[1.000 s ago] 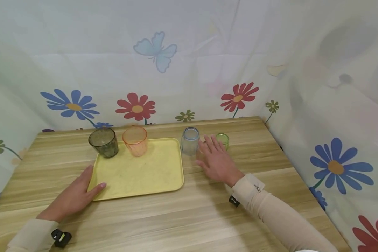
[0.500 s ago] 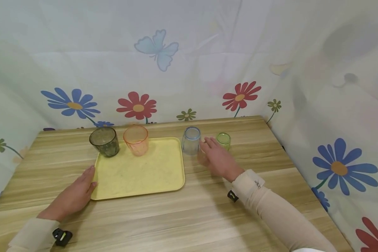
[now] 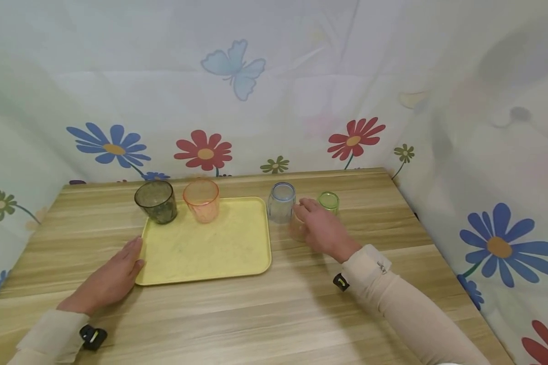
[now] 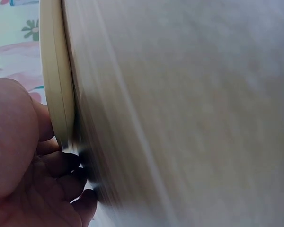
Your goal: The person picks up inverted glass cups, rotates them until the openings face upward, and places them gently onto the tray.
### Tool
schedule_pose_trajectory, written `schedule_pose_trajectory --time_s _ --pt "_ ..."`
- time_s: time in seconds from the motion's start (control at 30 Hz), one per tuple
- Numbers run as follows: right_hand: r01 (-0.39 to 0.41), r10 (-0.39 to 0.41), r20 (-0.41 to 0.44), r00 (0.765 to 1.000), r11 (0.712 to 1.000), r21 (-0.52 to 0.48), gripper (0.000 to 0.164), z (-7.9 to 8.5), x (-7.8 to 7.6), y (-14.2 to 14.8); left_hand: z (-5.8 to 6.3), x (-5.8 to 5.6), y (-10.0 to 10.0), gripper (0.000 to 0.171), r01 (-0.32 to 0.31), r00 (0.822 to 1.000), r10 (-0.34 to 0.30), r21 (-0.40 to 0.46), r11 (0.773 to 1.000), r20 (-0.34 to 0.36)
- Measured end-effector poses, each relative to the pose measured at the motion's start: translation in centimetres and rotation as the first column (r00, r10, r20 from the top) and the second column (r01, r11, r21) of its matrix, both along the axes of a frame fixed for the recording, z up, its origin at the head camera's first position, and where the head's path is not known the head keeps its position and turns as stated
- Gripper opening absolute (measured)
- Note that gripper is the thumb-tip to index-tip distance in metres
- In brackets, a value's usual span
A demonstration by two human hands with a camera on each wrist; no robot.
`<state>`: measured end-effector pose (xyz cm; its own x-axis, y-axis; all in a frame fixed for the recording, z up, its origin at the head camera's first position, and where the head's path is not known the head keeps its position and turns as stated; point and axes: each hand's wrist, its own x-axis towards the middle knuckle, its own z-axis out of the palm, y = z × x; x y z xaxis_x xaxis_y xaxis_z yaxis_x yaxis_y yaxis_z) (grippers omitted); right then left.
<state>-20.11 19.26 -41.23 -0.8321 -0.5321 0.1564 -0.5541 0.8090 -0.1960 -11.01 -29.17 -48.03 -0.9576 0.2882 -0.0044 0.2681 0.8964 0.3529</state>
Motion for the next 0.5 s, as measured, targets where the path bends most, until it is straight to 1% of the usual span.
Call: schedule_pose_trajectory --time_s 0.13,0.27,0.4,0.5 --pt "-0.007 0.007 0.016 1.000 1.000 -0.019 0.052 0.9 0.5 -0.1 0.4 -0.1 0.0 0.058 0.004 1.000 -0.003 -0.010 1.000 0.010" --pt "-0.039 0.039 0.007 0.999 0.999 -0.020 0.051 1.4 0.9 -0.2 0.5 -0.1 0.0 0.060 -0.005 0.999 0.005 -0.004 1.000 0.033" --pt "-0.085 0.084 -0.016 0.996 0.996 -0.020 0.050 1.9 1.3 -0.6 0.3 -0.1 -0.1 0.062 -0.012 0.998 0.011 0.013 1.000 0.057" --pt "-0.120 0.118 -0.053 0.992 0.993 -0.020 0.049 2.2 1.5 -0.9 0.1 0.0 -0.2 0.063 -0.020 0.997 0.018 0.027 0.999 0.080"
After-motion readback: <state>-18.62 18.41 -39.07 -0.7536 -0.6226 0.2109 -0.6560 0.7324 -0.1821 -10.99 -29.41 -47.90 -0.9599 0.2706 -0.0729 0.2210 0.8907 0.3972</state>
